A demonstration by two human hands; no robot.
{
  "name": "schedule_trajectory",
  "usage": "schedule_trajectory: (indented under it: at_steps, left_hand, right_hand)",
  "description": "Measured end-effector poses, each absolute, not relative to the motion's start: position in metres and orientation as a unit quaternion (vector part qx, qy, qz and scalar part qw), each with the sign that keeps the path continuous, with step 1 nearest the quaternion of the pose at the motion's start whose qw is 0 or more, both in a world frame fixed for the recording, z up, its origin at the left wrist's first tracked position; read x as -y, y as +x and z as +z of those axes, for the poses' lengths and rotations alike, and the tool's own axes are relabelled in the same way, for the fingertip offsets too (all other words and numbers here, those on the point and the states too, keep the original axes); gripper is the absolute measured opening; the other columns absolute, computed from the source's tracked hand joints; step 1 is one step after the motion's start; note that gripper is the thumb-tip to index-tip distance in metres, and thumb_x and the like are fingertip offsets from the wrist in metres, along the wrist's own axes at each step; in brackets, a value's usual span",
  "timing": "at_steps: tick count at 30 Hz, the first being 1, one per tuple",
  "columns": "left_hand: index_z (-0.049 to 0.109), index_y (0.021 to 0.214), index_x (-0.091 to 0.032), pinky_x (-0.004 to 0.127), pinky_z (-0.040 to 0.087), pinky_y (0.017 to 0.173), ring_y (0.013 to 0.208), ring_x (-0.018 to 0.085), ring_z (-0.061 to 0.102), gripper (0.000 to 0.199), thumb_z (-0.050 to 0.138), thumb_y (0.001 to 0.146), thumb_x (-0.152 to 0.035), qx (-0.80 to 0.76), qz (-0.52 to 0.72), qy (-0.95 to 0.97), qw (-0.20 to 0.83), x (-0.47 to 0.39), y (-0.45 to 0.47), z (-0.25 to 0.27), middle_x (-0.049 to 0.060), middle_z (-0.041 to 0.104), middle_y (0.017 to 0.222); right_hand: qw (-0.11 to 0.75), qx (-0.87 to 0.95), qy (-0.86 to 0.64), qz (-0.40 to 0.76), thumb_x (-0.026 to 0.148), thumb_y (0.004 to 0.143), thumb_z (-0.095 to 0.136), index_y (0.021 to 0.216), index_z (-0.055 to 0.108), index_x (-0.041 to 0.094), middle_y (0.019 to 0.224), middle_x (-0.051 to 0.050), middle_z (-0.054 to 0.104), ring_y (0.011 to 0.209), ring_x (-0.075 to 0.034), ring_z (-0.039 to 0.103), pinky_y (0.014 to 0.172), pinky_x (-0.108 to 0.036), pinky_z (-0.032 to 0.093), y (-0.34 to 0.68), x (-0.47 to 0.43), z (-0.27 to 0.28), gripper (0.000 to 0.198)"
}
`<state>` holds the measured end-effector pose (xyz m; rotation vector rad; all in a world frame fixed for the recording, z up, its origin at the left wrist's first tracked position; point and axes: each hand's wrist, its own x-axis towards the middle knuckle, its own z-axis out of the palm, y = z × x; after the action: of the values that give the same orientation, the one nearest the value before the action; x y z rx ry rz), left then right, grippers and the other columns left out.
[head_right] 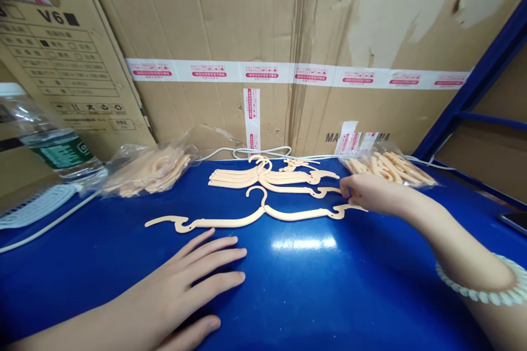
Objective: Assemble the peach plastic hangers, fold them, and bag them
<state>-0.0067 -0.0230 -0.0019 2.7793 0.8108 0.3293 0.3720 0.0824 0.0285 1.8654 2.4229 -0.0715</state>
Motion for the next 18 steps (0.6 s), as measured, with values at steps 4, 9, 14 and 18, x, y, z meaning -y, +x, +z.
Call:
schedule_trajectory:
  at_steps: [4, 9, 14, 18]
  left_hand:
    - [0.053, 0.133, -0.027, 0.058, 0.026, 0.113, 0.134, 0.034, 0.042, 0.045, 0.059, 0.088, -0.026, -0.269, 0.100, 0.948, 0.137, 0.022, -0.007, 0.001, 0.007, 0.052, 0.143]
    - [0.055, 0.128, -0.030, 0.053, 0.022, 0.115, 0.132, 0.030, 0.044, 0.044, 0.060, 0.085, -0.023, -0.282, 0.160, 0.934, 0.147, 0.022, -0.007, -0.008, 0.003, 0.055, 0.139]
    - [0.052, 0.128, -0.031, 0.051, 0.019, 0.116, 0.129, 0.028, 0.047, 0.046, 0.060, 0.084, -0.022, -0.265, 0.160, 0.941, 0.137, 0.018, -0.008, -0.011, 0.003, 0.057, 0.137]
    - [0.051, 0.129, -0.031, 0.049, 0.021, 0.116, 0.128, 0.027, 0.048, 0.047, 0.060, 0.084, -0.023, -0.257, 0.157, 0.945, 0.125, 0.016, -0.008, -0.009, 0.002, 0.056, 0.137]
  right_hand:
    - [-0.077, -0.824, 0.561, 0.025, 0.010, 0.076, 0.051, 0.075, 0.066, 0.020, 0.067, -0.004, 0.066, 0.059, -0.016, 0.059, 0.054, -0.026, 0.041, 0.376, -0.093, 0.024, 0.017]
    - [-0.171, -0.812, 0.554, 0.067, 0.022, 0.082, 0.051, 0.081, 0.067, 0.018, 0.074, -0.005, 0.070, 0.067, -0.019, 0.064, 0.061, -0.028, 0.045, 0.370, -0.113, 0.018, 0.017]
    - [-0.104, -0.813, 0.571, 0.051, 0.020, 0.083, 0.051, 0.086, 0.070, 0.017, 0.079, -0.005, 0.074, 0.073, -0.019, 0.068, 0.064, -0.025, 0.047, 0.356, -0.144, 0.023, 0.019]
    - [-0.036, -0.822, 0.566, 0.055, 0.019, 0.083, 0.056, 0.093, 0.074, 0.019, 0.090, -0.005, 0.076, 0.082, -0.019, 0.070, 0.069, -0.023, 0.047, 0.332, -0.169, 0.026, 0.021]
